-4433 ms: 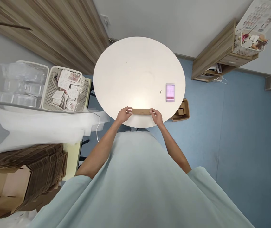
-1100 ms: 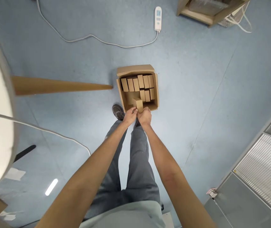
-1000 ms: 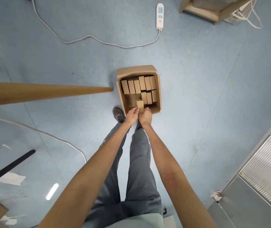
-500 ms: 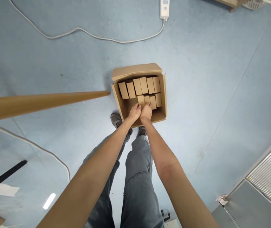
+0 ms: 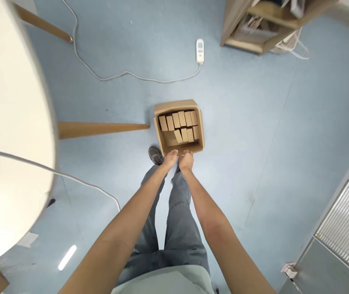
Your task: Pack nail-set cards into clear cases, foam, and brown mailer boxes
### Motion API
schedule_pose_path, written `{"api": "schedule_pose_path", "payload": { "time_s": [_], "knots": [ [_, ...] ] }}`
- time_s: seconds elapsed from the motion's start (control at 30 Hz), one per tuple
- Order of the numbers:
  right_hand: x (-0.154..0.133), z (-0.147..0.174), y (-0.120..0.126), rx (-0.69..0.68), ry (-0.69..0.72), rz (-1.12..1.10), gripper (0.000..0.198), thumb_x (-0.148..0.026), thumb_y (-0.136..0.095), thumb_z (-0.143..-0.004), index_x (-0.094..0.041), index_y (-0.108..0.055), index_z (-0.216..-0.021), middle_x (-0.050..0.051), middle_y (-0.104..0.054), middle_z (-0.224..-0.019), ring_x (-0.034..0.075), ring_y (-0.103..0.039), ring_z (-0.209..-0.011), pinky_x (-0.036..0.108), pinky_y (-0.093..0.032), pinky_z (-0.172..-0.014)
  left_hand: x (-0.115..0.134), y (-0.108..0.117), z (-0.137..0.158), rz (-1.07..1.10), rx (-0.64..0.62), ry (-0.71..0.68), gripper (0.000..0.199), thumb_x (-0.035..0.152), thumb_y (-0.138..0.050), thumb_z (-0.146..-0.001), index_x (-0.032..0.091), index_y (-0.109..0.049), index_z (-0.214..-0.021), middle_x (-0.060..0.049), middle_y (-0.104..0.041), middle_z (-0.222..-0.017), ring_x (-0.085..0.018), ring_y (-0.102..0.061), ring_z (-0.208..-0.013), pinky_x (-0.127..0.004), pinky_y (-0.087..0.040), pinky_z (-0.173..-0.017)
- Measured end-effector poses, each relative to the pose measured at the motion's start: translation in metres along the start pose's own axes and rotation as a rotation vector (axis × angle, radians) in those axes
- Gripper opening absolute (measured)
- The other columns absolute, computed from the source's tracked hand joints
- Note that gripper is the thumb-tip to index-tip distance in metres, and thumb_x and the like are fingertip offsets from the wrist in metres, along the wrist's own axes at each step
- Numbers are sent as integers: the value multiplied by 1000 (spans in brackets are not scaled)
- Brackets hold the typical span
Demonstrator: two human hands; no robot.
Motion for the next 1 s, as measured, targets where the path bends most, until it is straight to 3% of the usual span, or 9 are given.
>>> {"api": "schedule_pose_path", "payload": {
  "time_s": [0.13,0.33,0.53,0.83,1.0],
  "knots": [
    [-4,58,44,20,17,-1,21,-15,-64,-99,-17,-73,-118,20,-72,-126,30,-77,-107,41,-58,-104,22,4,77,72,7,115,26,34,-55,-111,21,-77,-121,-15,-76,-146,-32,-68,-143,-42,-60,-110],
    [-18,131,120,119,84,-40,22,-15,-64,-97,-19,-76,-115,15,-75,-120,29,-80,-104,37,-60,-99,72,15,176,137,14,59,18,38,-69,-103,21,-75,-107,-16,-80,-137,-39,-67,-144,-48,-62,-107],
    [-32,197,185,192,208,-161,24,-15,-61,-94,-18,-75,-113,13,-78,-113,26,-80,-101,36,-61,-99,99,39,264,280,37,42,26,45,-68,-103,22,-72,-116,-18,-72,-153,-34,-69,-143,-45,-60,-113],
    [-54,289,215,154,384,-366,23,-21,-62,-91,-18,-74,-110,14,-81,-114,25,-80,-97,37,-64,-97,138,70,388,518,-42,-259,53,64,-70,-97,24,-73,-133,-19,-61,-167,-35,-59,-155,-47,-52,-125],
    [-93,342,218,138,554,-385,26,-26,-63,-93,-17,-75,-113,13,-79,-110,25,-79,-96,39,-65,-96,148,107,439,601,-32,-389,67,71,-86,-78,22,-78,-123,-19,-69,-159,-38,-61,-152,-51,-52,-125]
  ]
}}
Point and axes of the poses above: each hand's wrist, its own z-axis away from the middle knuckle, its own y-axis out of the back of the hand, x = y × z, the point moved 10 cm from there along -z, towards the middle knuckle
